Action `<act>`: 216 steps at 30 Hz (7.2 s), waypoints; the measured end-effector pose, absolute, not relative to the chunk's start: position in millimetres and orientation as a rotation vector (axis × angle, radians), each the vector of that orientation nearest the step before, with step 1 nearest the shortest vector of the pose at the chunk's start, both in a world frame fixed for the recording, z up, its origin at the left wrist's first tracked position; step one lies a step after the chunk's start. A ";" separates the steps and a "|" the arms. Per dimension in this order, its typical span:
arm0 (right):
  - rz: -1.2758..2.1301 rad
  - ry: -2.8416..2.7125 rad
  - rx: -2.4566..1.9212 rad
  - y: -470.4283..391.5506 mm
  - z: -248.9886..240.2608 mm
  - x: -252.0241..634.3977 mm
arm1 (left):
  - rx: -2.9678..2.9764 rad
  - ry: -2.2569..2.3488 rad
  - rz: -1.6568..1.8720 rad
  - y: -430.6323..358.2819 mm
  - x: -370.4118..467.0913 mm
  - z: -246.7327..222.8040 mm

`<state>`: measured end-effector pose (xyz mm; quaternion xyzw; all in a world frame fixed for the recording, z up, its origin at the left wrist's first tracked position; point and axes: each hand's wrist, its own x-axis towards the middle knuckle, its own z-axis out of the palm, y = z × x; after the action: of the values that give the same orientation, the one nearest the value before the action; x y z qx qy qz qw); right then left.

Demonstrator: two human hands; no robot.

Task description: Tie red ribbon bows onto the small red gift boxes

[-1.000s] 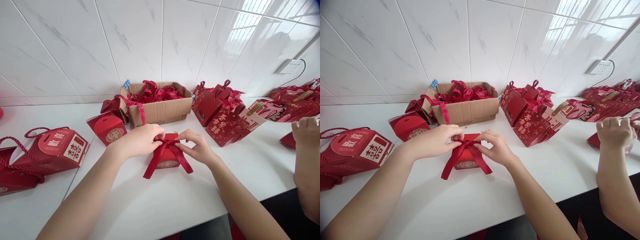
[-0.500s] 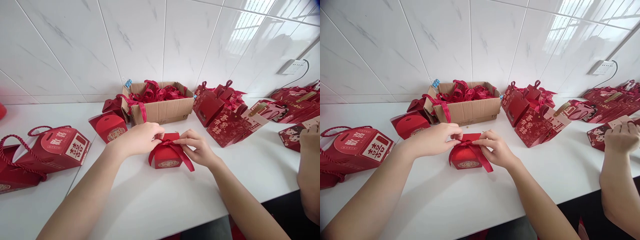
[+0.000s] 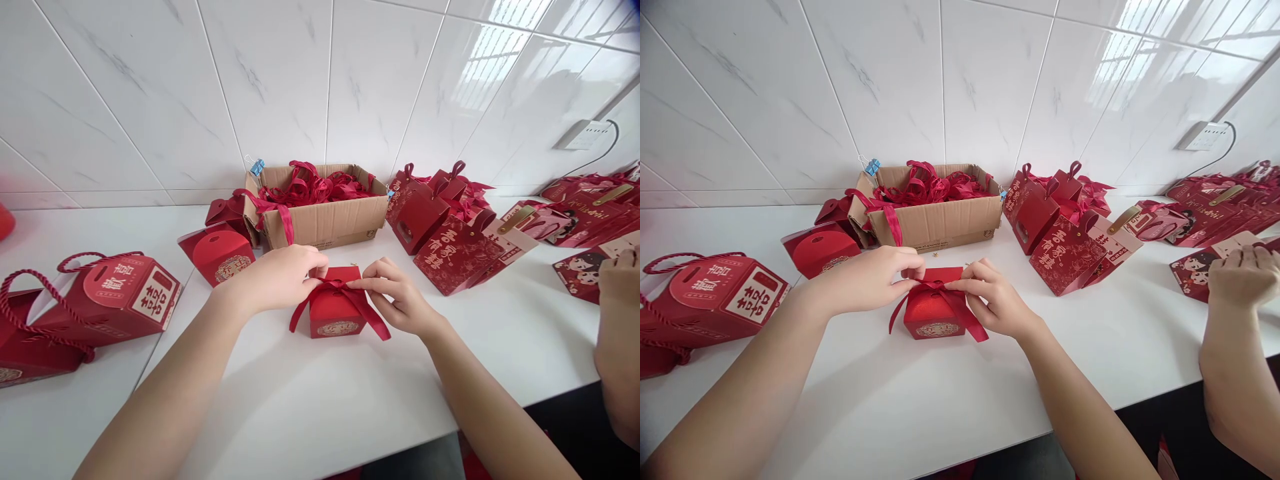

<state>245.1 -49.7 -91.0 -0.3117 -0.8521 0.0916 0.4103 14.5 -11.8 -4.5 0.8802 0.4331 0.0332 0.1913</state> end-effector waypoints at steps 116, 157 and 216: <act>1.023 -2.199 -1.106 -3.1 -45.1 227.9 | 2.551 0.788 -0.036 -44.4 45.2 -13.8; 1.000 -2.160 -1.077 -0.8 -48.7 230.2 | 2.204 1.009 0.381 -17.5 23.4 -11.5; 0.483 -1.541 -1.310 -61.5 -107.3 222.3 | 1.539 0.971 1.309 -29.2 49.6 -112.8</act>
<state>222.3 -61.5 -107.3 -0.5432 -0.6391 0.2002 0.5063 49.6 -29.2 -112.8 0.6183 0.3899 0.5258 0.4350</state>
